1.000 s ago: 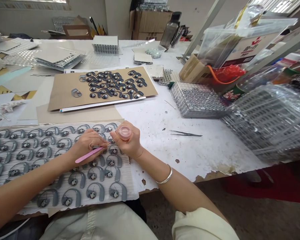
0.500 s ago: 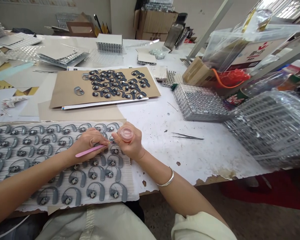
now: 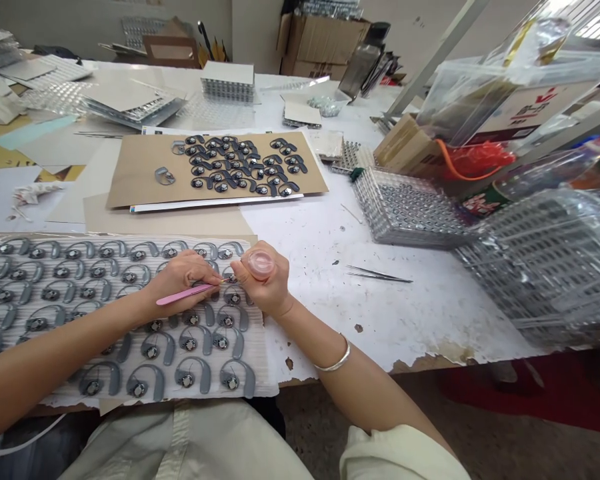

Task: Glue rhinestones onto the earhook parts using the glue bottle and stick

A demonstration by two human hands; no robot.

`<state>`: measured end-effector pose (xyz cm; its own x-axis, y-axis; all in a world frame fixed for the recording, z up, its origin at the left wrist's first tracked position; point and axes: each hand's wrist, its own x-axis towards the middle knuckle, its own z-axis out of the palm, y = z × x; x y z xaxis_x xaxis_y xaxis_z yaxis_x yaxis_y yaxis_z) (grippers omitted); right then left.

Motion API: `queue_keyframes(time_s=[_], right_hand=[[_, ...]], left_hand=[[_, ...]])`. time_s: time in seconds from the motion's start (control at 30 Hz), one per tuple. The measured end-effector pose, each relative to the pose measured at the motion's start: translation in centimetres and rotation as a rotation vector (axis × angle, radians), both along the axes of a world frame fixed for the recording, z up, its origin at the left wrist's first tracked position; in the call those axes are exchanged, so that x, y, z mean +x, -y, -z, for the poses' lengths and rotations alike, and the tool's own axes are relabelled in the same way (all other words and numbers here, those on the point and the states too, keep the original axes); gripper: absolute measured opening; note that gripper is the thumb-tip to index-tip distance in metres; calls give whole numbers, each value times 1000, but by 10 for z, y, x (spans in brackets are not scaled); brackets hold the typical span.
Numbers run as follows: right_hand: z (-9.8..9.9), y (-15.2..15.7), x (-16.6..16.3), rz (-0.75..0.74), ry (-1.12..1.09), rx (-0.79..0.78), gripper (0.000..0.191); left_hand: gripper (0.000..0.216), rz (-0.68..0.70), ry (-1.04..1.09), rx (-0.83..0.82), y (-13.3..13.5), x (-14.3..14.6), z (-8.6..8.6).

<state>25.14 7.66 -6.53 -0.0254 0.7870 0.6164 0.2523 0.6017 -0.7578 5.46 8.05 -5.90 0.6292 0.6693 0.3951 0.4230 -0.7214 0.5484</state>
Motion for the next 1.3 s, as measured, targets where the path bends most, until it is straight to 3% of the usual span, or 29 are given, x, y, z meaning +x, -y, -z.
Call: queue_keyframes(time_s=[0.27,1.3], right_hand=[[0,1,-3,-65,-53,7,15],[1,2,-4,-30,-41,50,14]], left_hand=[[11,17,36,-13,-1,-1,-1],[11,-6,84,-65,-6,-3,4]])
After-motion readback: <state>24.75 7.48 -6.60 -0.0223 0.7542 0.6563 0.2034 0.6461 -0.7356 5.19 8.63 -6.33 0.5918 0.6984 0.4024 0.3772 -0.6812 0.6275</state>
